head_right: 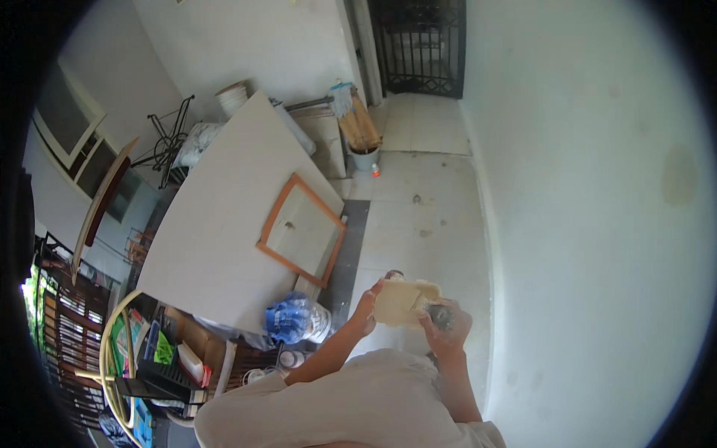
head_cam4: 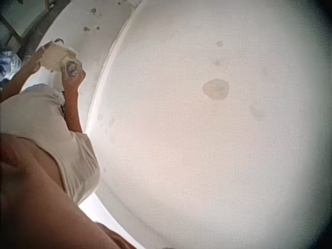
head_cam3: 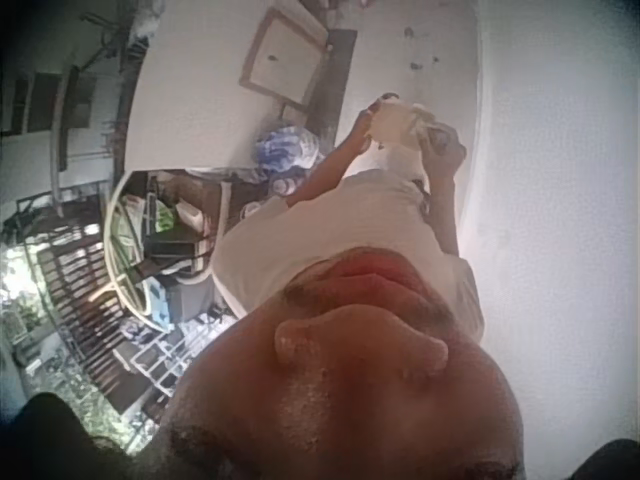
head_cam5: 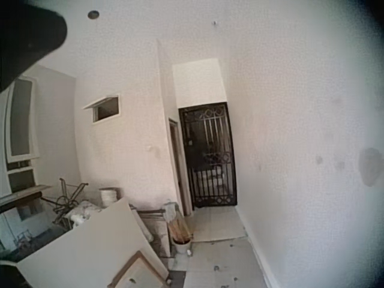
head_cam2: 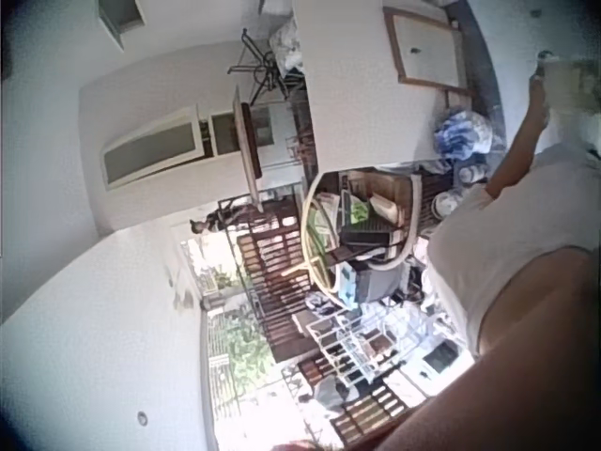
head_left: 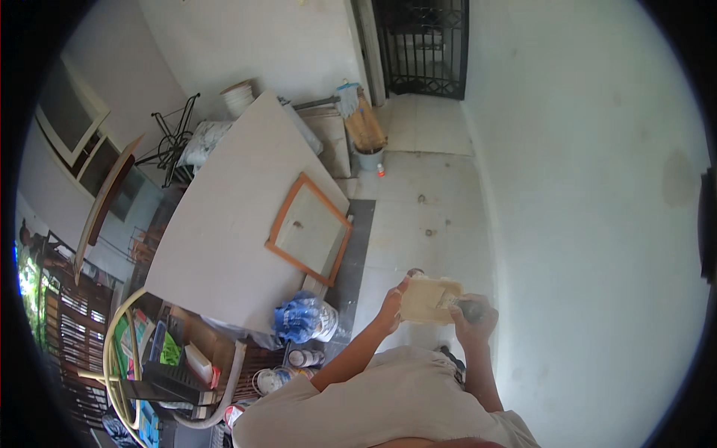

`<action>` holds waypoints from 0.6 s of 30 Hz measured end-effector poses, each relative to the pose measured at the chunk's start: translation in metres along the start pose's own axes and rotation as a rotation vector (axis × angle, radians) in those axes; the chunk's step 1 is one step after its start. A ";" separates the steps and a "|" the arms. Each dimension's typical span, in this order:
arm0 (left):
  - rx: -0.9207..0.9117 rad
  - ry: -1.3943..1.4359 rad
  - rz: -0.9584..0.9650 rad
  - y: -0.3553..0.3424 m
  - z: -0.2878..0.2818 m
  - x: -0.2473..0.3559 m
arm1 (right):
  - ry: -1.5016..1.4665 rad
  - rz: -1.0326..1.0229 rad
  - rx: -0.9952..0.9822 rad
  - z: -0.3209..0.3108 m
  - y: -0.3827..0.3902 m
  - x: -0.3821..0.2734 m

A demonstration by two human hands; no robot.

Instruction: The person applies wall putty to a surface using a putty knife, scooping the putty from a small tray.

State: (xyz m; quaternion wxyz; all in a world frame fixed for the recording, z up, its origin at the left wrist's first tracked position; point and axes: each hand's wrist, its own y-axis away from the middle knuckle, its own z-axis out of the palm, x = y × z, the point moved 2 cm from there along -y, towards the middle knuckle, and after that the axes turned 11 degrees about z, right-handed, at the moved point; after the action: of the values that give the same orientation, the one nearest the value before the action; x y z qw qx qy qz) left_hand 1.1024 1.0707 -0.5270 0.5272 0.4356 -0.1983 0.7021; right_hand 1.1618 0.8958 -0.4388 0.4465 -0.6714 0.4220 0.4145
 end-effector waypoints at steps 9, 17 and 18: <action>-0.095 -0.018 -0.061 -0.075 0.081 -0.052 | 0.015 0.160 -0.031 -0.081 -0.052 0.043; -0.008 -0.089 -0.103 -0.127 0.099 -0.050 | -0.088 0.326 -0.072 -0.088 -0.118 0.066; -0.017 -0.099 -0.096 -0.137 0.095 -0.047 | -0.038 0.341 -0.081 -0.082 -0.127 0.068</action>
State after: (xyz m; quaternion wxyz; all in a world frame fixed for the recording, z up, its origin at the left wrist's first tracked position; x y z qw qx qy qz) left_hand 1.2688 1.0240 -0.5382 0.5535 0.4742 -0.2088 0.6521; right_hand 1.3163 0.8354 -0.4491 0.3503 -0.5996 0.5042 0.5133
